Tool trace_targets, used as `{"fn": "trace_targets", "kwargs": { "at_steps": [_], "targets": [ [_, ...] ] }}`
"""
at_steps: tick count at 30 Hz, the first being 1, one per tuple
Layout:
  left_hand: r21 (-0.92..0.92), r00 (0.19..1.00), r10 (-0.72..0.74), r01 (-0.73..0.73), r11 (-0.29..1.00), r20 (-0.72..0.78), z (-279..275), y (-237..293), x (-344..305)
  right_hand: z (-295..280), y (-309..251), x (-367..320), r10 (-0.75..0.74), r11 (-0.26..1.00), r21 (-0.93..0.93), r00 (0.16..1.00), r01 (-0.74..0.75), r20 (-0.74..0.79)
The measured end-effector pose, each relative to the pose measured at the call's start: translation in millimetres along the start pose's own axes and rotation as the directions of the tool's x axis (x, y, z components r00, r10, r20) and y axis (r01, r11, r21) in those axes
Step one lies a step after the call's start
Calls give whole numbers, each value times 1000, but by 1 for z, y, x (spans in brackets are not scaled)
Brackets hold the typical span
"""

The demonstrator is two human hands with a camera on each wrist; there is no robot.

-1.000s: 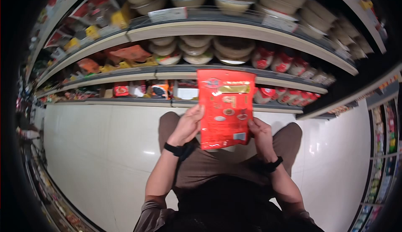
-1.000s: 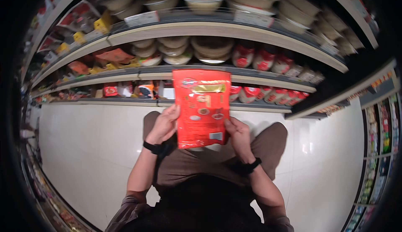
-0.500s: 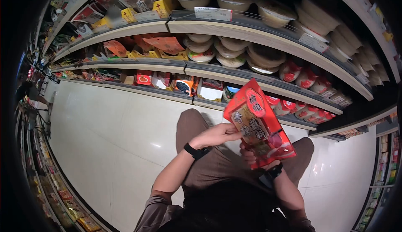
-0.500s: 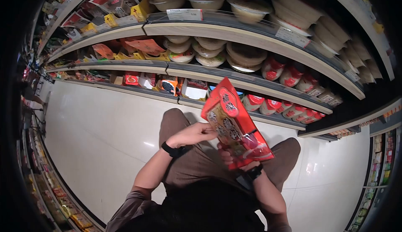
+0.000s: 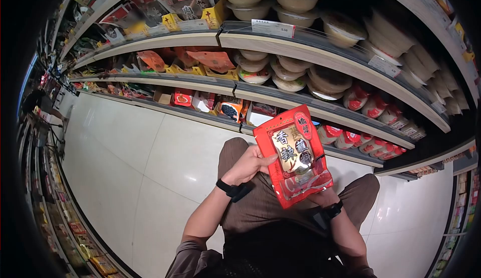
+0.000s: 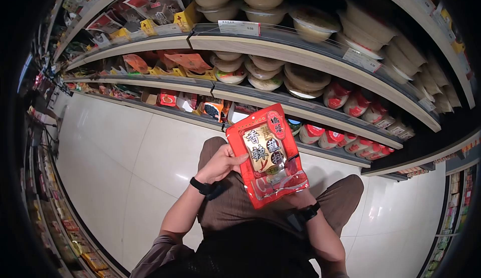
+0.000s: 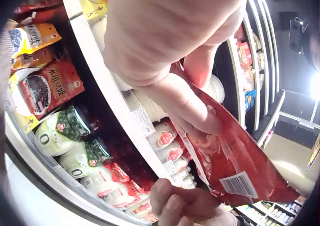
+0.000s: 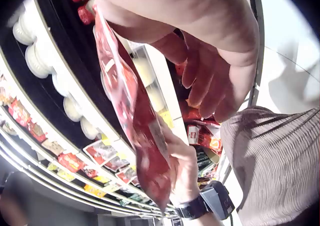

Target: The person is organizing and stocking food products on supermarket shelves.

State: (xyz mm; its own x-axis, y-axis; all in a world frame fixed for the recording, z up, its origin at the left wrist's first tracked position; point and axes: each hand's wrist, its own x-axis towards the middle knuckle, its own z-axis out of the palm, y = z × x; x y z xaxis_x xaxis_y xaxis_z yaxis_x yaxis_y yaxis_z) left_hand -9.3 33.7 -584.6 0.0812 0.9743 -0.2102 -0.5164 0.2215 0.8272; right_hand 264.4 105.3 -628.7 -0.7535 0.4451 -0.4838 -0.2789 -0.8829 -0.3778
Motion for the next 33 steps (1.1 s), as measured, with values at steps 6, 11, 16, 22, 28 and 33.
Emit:
{"fn": "trace_targets", "kwargs": {
  "at_steps": [6,11,16,22,28,33],
  "targets": [
    [61,991,-128,129,990,-23,-26,1,-12,6,-27,-15,103,985,-128,992,-112,-77],
    [206,992,-123,124,971,-16,-14,3,-21,29,-21,-14,-79,864,-503,988,0,-136],
    [496,991,-68,117,860,-116,-14,15,-19,41,-28,2,-162,697,-711,986,89,-36],
    [655,951,53,170,737,-306,-27,35,-18,28,-30,13,-301,588,-805,945,79,-128],
    [915,888,396,63,398,-233,-64,33,-16,11,-28,-1,-196,590,-807,968,-13,-159],
    [940,708,643,-338,-54,292,-75,50,-11,19,-22,-27,-145,622,-783,981,-9,-126]
  ]
}}
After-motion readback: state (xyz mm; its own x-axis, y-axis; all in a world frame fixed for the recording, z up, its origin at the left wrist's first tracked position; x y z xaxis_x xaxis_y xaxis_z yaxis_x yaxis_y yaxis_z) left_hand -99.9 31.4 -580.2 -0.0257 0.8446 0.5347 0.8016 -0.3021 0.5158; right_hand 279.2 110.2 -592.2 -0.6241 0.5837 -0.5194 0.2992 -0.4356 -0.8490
